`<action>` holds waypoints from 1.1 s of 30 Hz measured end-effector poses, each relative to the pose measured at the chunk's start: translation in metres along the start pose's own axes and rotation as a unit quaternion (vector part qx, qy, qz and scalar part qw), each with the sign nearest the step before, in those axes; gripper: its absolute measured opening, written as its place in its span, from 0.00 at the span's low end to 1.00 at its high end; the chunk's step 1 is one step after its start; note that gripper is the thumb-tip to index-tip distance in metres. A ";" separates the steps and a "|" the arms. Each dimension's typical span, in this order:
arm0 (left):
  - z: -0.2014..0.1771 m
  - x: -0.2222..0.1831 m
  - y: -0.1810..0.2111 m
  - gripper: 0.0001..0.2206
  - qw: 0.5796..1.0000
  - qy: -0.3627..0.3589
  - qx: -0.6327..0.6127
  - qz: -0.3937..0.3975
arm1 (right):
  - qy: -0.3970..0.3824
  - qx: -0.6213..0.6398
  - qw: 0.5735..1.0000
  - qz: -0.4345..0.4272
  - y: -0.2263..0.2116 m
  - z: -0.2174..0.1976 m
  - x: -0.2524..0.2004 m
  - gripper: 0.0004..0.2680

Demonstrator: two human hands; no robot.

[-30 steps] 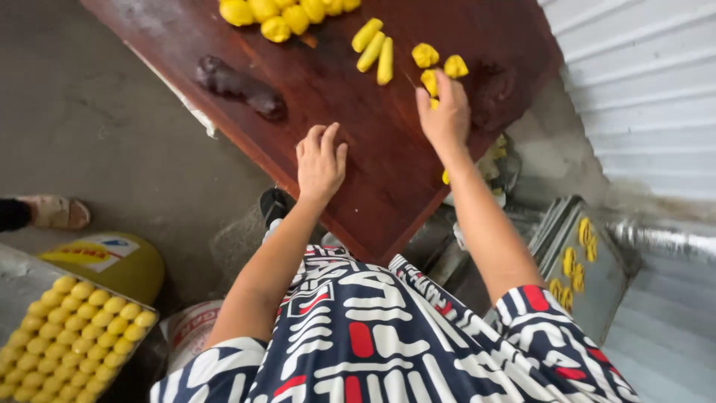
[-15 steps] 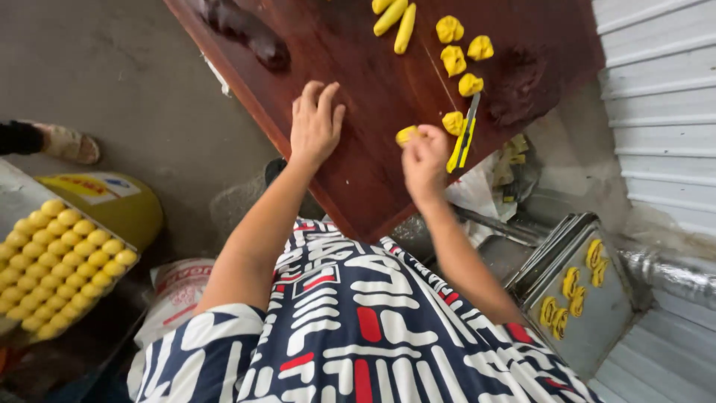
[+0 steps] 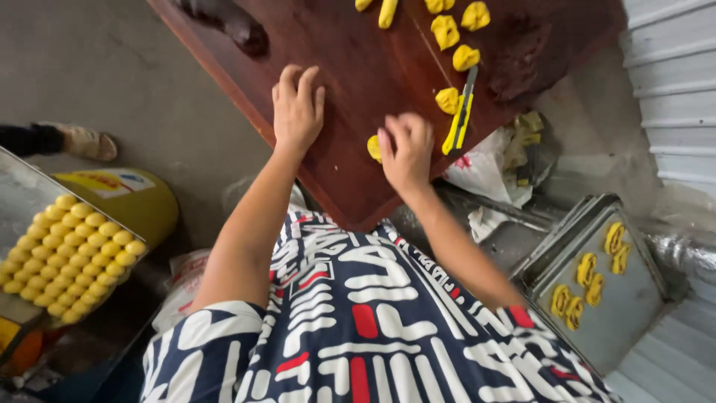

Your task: Shape yellow dough pieces into loops and place them onto a baking tray.

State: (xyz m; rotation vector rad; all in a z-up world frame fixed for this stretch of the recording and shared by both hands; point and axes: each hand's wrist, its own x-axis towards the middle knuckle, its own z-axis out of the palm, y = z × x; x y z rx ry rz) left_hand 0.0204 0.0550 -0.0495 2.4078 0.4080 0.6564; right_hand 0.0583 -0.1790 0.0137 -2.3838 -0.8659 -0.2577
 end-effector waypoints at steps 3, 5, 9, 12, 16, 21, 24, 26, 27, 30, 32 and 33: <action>-0.002 0.000 0.005 0.17 1.000 -0.009 -0.005 -0.008 | 0.012 -0.048 0.998 -0.028 -0.008 0.017 0.033 0.12; -0.004 0.005 0.006 0.17 1.000 -0.010 -0.005 -0.018 | 0.011 -0.070 0.997 -0.040 -0.006 0.045 0.043 0.14; -0.017 0.001 0.001 0.17 0.999 -0.015 -0.029 -0.023 | -0.106 -0.153 0.980 -0.074 0.001 0.080 0.035 0.22; -0.009 0.010 0.002 0.17 0.998 0.003 -0.060 -0.022 | -0.134 -0.126 0.981 -0.069 0.014 0.080 0.044 0.21; -0.013 0.007 -0.002 0.17 0.996 0.008 -0.083 -0.027 | -0.174 -0.012 0.984 0.031 0.014 0.084 0.059 0.20; -0.016 0.001 -0.005 0.17 0.996 -0.007 -0.093 -0.015 | -0.082 -0.130 0.985 -0.078 0.014 0.094 0.060 0.19; -0.011 0.010 -0.002 0.17 0.995 0.008 -0.100 -0.010 | -0.101 -0.116 0.986 -0.061 0.021 0.088 0.062 0.17; -0.014 0.010 -0.006 0.17 0.995 0.012 -0.096 -0.015 | -0.116 -0.093 0.987 -0.061 0.009 0.085 0.051 0.17; -0.016 0.012 -0.008 0.17 0.995 0.012 -0.096 -0.012 | -0.066 -0.132 0.985 -0.088 0.001 0.079 0.046 0.18; -0.019 0.005 -0.002 0.18 0.995 0.000 -0.100 0.006 | -0.029 -0.161 0.983 -0.084 -0.004 0.068 0.024 0.19; -0.016 0.001 0.006 0.19 0.994 0.005 -0.102 0.026 | -0.031 -0.150 0.986 -0.068 0.008 0.061 0.021 0.18; -0.013 -0.003 0.011 0.20 0.993 -0.003 -0.101 0.055 | -0.006 -0.026 0.999 -0.034 0.018 0.056 0.021 0.17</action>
